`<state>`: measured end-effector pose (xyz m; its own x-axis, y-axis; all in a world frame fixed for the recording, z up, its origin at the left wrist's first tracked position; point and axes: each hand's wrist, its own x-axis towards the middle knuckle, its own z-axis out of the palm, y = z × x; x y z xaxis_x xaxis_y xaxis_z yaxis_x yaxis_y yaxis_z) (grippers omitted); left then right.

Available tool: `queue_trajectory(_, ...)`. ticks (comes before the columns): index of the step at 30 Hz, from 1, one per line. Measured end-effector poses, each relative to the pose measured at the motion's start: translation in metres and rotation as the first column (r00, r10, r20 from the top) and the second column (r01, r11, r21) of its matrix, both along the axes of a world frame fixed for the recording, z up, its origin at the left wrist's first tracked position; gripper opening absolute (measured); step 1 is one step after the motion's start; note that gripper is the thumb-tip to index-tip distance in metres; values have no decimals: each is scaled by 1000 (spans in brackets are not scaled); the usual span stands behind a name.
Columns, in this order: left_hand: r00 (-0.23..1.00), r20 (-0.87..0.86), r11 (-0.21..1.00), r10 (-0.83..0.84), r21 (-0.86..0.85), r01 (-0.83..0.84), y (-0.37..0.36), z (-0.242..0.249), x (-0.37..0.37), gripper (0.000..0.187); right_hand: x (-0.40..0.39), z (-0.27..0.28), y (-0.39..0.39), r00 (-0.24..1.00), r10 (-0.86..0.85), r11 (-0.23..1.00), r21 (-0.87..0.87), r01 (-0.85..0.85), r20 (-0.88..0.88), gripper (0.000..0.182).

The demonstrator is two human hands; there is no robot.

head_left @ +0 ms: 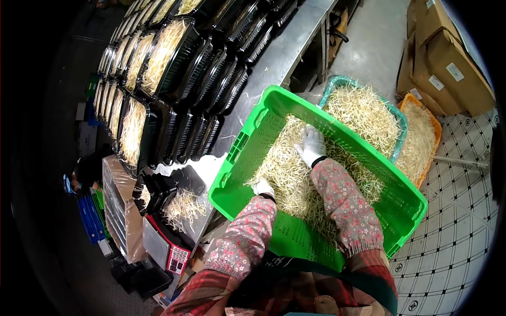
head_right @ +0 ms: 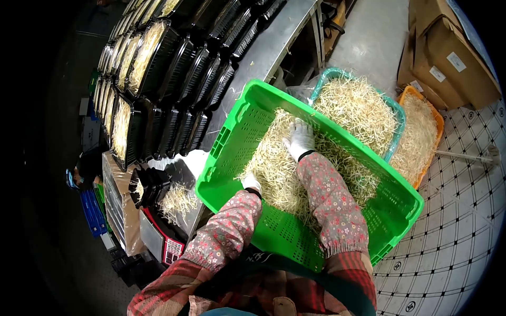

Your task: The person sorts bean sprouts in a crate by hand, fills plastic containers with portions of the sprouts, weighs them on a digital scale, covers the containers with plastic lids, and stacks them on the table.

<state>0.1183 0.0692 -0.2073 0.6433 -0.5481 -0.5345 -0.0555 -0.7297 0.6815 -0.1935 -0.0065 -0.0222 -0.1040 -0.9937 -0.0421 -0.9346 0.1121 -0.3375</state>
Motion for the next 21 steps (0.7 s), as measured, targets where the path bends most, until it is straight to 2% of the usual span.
queue_trajectory(1, 998, -60, 1000, 7, 15, -6, 1, 9, 0, 53, 3, -7, 0, 999, -30, 989, -144, 23, -41, 73)
queue_trajectory(2, 991, -131, 999, 14, 34, -10, 1, 18, 1, 54, 4, 1, -2, 999, -22, 991, -136, 18, -33, 73)
queue_trajectory(4, 967, -247, 997, 54, 65, -39, -1, 34, 4, 57, 3, 27, -14, 969, -151, 965, 243, 101, 195, 82)
queue_trajectory(7, 944, -305, 988, 130, 124, -96, -10, 60, -2, 58, 15, 15, -26, 969, -206, 897, 421, 132, 136, 90)
queue_trajectory(8, 998, -65, 976, 3, 218, 12, -8, 63, -13, 62, 14, 14, -26, 982, -162, 873, 479, 97, 97, 92)
queue_trajectory(9, 975, 162, 938, -153, 333, 92, -4, 64, -25, 66, 13, 22, -26, 992, -111, 843, 534, 61, 63, 94)
queue_trajectory(10, 875, 357, 878, -326, 458, 140, 1, 54, -30, 71, 14, 23, -25, 992, -111, 841, 537, 63, 58, 94)
queue_trajectory(11, 876, 351, 875, -330, 461, 145, 4, 44, -34, 71, 14, 24, -24, 996, -81, 848, 528, 44, 48, 94)
queue_trajectory(14, 735, 669, 967, -111, 244, -76, 16, -39, -22, 80, 13, 26, -21, 998, 6, 877, 481, 28, -69, 92)
queue_trajectory(16, 823, 518, 927, -234, 375, 27, 8, -13, -27, 79, 13, 31, -18, 996, -8, 884, 465, 47, -85, 90)
queue_trajectory(17, 857, 408, 887, -316, 448, 114, 4, 9, -30, 78, 16, 33, -20, 992, -17, 850, 520, 78, -121, 88)
queue_trajectory(18, 865, 328, 847, -381, 498, 184, 6, 19, -28, 77, 21, 34, -18, 992, -127, 868, 481, 124, -27, 83)
queue_trajectory(20, 846, 202, 765, -493, 565, 310, 2, 39, -26, 76, 20, 45, -14, 965, -161, 778, 628, -5, 208, 73)
queue_trajectory(21, 825, 156, 720, -544, 592, 363, -1, 47, -27, 76, 25, 47, 0, 950, -193, 864, 502, 45, 246, 67)
